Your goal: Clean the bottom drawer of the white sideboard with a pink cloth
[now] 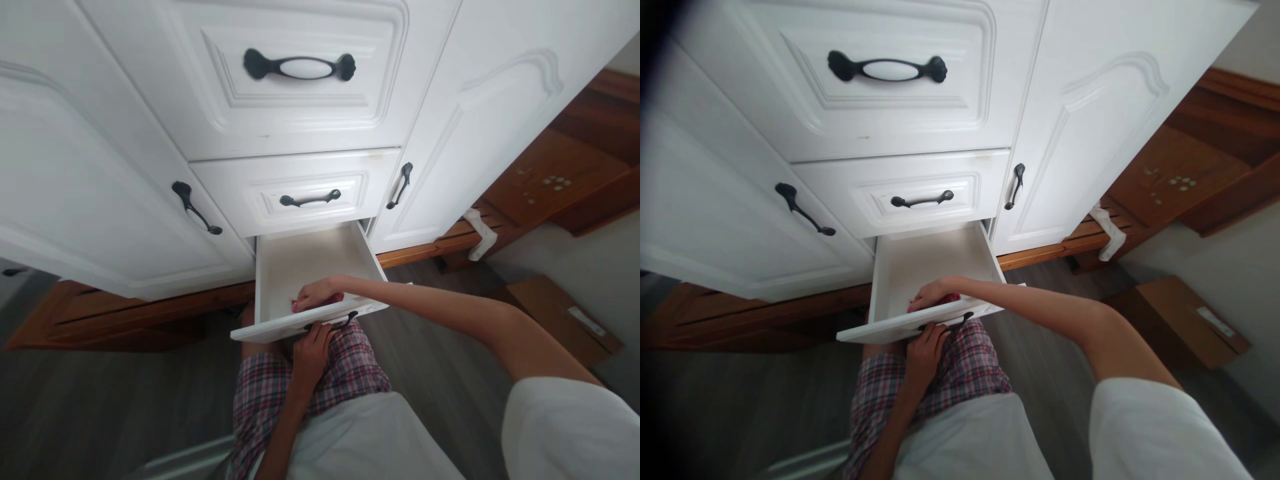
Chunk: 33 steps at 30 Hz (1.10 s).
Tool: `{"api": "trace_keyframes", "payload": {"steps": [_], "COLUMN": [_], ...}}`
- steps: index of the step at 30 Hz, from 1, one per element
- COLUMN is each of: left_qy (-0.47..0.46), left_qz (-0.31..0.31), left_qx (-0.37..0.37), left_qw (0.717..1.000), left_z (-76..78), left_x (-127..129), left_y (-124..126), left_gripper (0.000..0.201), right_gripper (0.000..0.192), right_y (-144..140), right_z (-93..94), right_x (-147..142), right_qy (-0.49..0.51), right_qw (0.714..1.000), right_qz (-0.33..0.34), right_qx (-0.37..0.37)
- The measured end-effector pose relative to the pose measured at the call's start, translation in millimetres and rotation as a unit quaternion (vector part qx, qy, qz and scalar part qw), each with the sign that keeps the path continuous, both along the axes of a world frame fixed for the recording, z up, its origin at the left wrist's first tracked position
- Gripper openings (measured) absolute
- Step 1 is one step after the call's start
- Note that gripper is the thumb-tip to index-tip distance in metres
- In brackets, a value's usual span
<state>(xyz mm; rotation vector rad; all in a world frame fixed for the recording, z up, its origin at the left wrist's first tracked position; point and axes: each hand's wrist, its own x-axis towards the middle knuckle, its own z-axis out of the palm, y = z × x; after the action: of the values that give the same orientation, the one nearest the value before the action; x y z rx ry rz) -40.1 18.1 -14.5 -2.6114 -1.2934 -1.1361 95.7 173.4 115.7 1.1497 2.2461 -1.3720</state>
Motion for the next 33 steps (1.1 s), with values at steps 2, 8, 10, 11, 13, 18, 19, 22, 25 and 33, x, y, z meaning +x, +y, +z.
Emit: {"api": "trace_keyframes", "payload": {"steps": [2, 8, 10, 11, 13, 18, 19, 22, 25, 33], "left_qy": [0.002, 0.014, 0.022, 0.025, 0.03, 0.023, 0.021, 0.01, 0.004, 0.001], "left_qz": [-0.003, -0.003, -0.007, -0.009, -0.01, 0.002, 0.005, 0.007, 0.006, 0.007], "left_qx": [0.002, -0.003, -0.009, -0.011, -0.011, 0.004, 0.008, 0.015, 0.011, 0.007], "left_qw": [1.0, 1.0, 1.0, 1.0, 0.999, 1.0, 1.0, 1.0, 1.0, 1.0], "left_z": [-1.1, -3.2, -5.3, -6.5, -8.1, -4.1, -2.1, 2.8, 3.1, -10.1], "left_x": [-0.6, -4.2, -5.6, -6.2, -6.9, -4.3, -3.1, 0.4, 2.4, 3.0], "left_y": [0.3, -0.1, -0.2, -0.2, -0.2, -0.7, -0.8, -1.1, -1.6, -3.5], "left_gripper": [0.037, 0.035, 0.033, 0.032, 0.031, 0.035, 0.037, 0.044, 0.045, 0.034], "right_gripper": [0.054, 0.045, 0.041, 0.039, 0.037, 0.037, 0.035, 0.026, 0.021, 0.018], "right_y": [-6.5, -26.7, -30.2, -31.0, -30.3, -24.7, -24.6, -26.1, -23.9, 2.1], "right_z": [9.0, 34.2, 36.1, 36.0, 34.6, 31.6, 31.4, 30.3, 25.6, 12.6], "right_x": [31.6, 118.8, 133.5, 137.1, 138.5, 129.8, 128.6, 127.6, 128.7, 117.2], "right_qy": [-0.043, -0.19, -0.203, -0.205, -0.211, -0.269, -0.283, -0.307, -0.322, -0.369], "right_qw": [0.999, 0.981, 0.978, 0.978, 0.976, 0.96, 0.955, 0.941, 0.929, 0.91], "right_qz": [0.004, -0.001, -0.002, -0.001, -0.001, 0.028, 0.038, 0.061, 0.08, 0.113], "right_qx": [0.0, 0.033, 0.045, 0.05, 0.053, 0.066, 0.082, 0.131, 0.162, 0.15]}}
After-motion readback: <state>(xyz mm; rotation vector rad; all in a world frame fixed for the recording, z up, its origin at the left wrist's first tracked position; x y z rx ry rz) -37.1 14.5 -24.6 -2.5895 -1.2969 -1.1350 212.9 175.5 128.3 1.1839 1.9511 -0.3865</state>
